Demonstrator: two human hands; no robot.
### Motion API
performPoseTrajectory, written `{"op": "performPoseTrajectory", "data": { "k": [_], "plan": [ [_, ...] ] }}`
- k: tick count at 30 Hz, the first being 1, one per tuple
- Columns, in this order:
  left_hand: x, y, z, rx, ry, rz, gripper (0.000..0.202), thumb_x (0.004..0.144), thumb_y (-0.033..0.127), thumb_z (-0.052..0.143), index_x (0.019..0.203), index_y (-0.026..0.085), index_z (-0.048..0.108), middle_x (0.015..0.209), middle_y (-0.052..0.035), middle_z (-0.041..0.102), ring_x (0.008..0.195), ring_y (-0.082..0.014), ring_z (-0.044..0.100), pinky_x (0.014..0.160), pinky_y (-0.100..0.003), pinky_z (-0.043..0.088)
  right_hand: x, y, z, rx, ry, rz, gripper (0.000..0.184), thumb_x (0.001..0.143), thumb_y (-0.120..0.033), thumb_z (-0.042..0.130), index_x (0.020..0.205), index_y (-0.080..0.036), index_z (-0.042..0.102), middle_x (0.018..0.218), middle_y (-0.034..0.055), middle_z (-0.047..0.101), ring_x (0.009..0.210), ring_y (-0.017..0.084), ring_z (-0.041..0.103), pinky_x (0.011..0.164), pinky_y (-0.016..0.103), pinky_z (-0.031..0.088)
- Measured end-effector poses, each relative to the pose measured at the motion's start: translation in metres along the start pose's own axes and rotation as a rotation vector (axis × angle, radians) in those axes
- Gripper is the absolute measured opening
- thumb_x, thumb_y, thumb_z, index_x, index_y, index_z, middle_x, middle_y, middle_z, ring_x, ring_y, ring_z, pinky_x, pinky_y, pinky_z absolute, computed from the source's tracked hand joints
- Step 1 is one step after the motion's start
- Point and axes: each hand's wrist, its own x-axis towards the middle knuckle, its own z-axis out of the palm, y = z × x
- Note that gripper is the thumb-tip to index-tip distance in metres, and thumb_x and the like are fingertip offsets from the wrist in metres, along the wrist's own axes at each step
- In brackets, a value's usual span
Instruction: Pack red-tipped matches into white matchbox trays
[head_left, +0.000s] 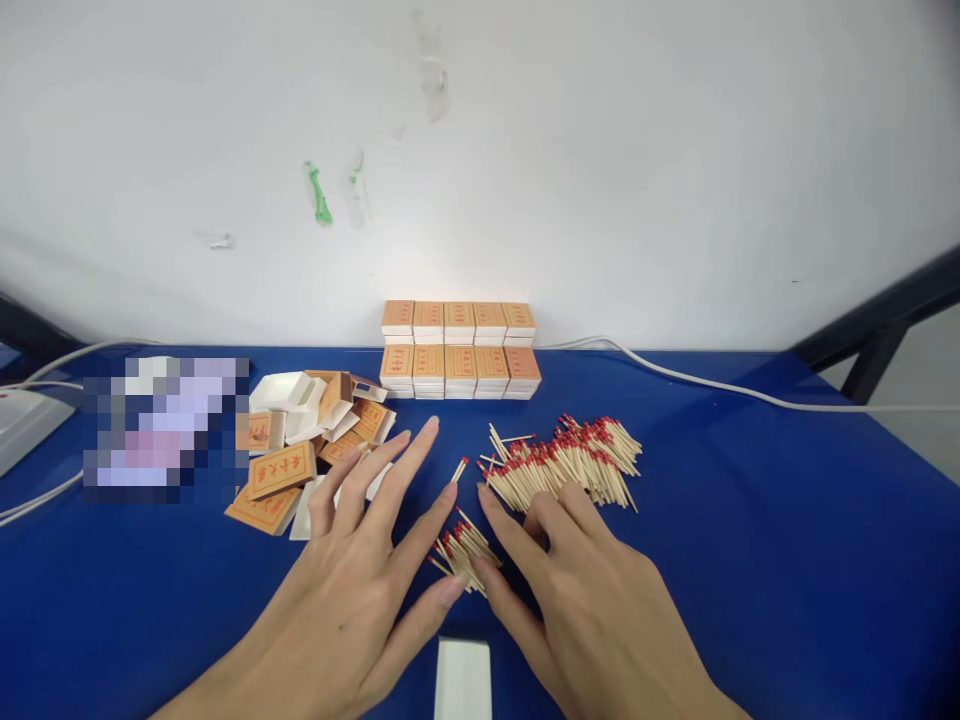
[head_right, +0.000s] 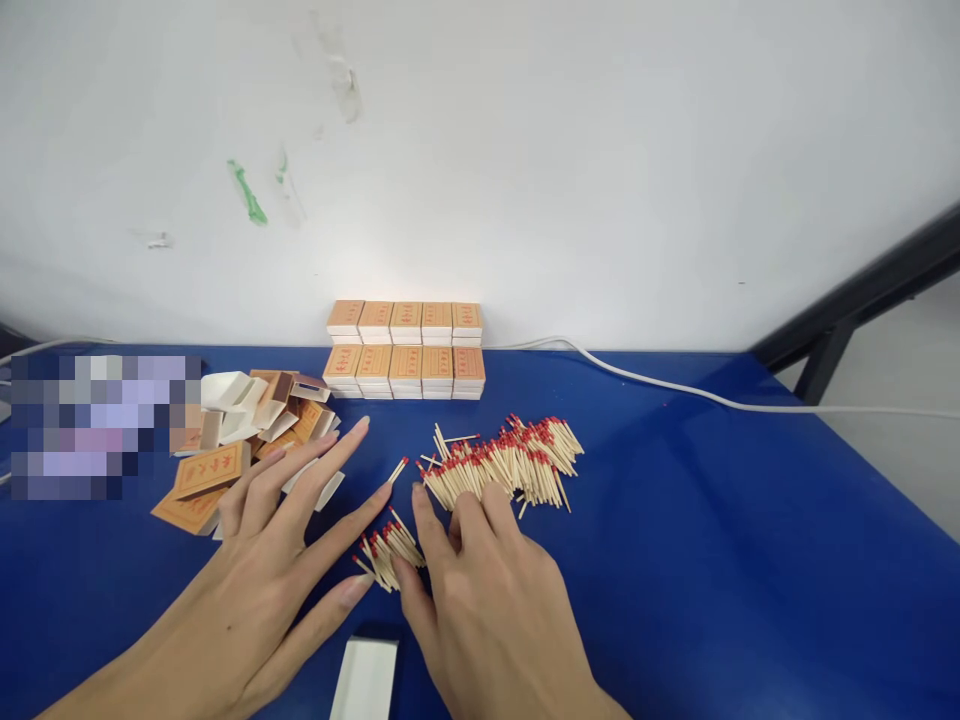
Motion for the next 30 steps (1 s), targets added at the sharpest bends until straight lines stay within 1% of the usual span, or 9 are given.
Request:
{"op": "performPoseTrajectory", "data": {
  "k": [5,10,13,15,17,20,22,26,30],
  "plan": [
    [-0.0004,-0.0009,-0.0003,-0.029,0.006,-0.017,0.046,0.119,0.035,0.046,0.157,0.022,0.068,0.191,-0.0107,0.016,0.168,-0.0380,0.027,0.131,-0.059,0.022,0.0029,-0.0025,0.0007,0.031,-0.005,0.034,0.047,0.101,-0.034,0.078,0.145,-0.019,0.077,0.096,0.0102,0.070,0.089,0.030,0.073,0.056,0.041,0.067],
    [-0.0014,-0.0018,-0.0002,-0.070,0.015,-0.039,0.044,0.118,0.032,0.046,0.156,0.024,0.069,0.190,-0.0071,0.021,0.166,-0.0405,0.031,0.127,-0.062,0.030,0.0035,-0.0030,-0.0012,0.132,-0.016,0.026,0.044,0.101,-0.030,0.077,0.145,-0.027,0.076,0.095,0.0069,0.067,0.086,0.026,0.069,0.057,0.038,0.064],
    [-0.0021,-0.0028,-0.0004,-0.096,0.021,-0.053,0.043,0.117,0.031,0.047,0.154,0.026,0.070,0.189,-0.0056,0.024,0.165,-0.0416,0.033,0.125,-0.064,0.035,0.0038,-0.0015,-0.0036,0.187,-0.006,0.038,0.037,0.104,-0.028,0.073,0.140,-0.029,0.078,0.094,0.0056,0.065,0.085,0.024,0.068,0.058,0.035,0.061],
    [-0.0023,-0.0035,-0.0008,-0.108,0.022,-0.059,0.043,0.117,0.031,0.048,0.153,0.026,0.071,0.189,-0.0057,0.024,0.164,-0.0418,0.033,0.124,-0.066,0.037,0.0041,0.0000,-0.0050,0.203,0.008,0.056,0.033,0.107,-0.026,0.068,0.138,-0.029,0.079,0.092,0.0053,0.064,0.084,0.023,0.067,0.057,0.034,0.059],
    [-0.0022,-0.0039,-0.0012,-0.112,0.023,-0.055,0.043,0.116,0.031,0.048,0.153,0.028,0.070,0.189,-0.0053,0.024,0.164,-0.0419,0.034,0.122,-0.067,0.038,0.0044,0.0017,-0.0057,0.194,0.015,0.070,0.033,0.108,-0.026,0.065,0.137,-0.029,0.080,0.092,0.0056,0.065,0.085,0.023,0.067,0.057,0.034,0.058],
    [-0.0020,-0.0042,-0.0012,-0.102,0.019,-0.038,0.046,0.116,0.030,0.048,0.157,0.035,0.067,0.190,-0.0054,0.023,0.163,-0.0431,0.034,0.120,-0.070,0.038,0.0046,0.0032,-0.0050,0.160,0.009,0.076,0.033,0.107,-0.026,0.066,0.137,-0.028,0.080,0.093,0.0062,0.066,0.086,0.024,0.068,0.057,0.034,0.058],
    [-0.0017,-0.0044,-0.0007,-0.080,0.008,-0.040,0.047,0.116,0.031,0.048,0.160,0.037,0.064,0.190,-0.0067,0.020,0.164,-0.0437,0.033,0.120,-0.073,0.037,0.0046,0.0034,-0.0038,0.133,0.009,0.072,0.033,0.107,-0.025,0.066,0.137,-0.027,0.081,0.093,0.0065,0.066,0.086,0.024,0.068,0.057,0.034,0.058],
    [-0.0002,-0.0051,-0.0001,-0.042,0.001,-0.044,0.047,0.117,0.033,0.048,0.161,0.036,0.063,0.190,-0.0092,0.017,0.164,-0.0443,0.033,0.119,-0.072,0.037,0.0048,0.0031,-0.0014,0.072,0.016,0.075,0.032,0.109,-0.026,0.063,0.135,-0.023,0.082,0.090,0.0070,0.065,0.083,0.025,0.069,0.053,0.035,0.058],
    [0.0008,-0.0055,-0.0008,-0.048,0.024,-0.020,0.044,0.116,0.032,0.049,0.155,0.033,0.069,0.190,-0.0096,0.019,0.165,-0.0441,0.032,0.123,-0.072,0.033,0.0051,0.0042,0.0004,0.030,0.027,0.091,0.033,0.109,-0.027,0.062,0.135,-0.019,0.081,0.093,0.0089,0.068,0.087,0.028,0.071,0.056,0.039,0.063]
  ]
}}
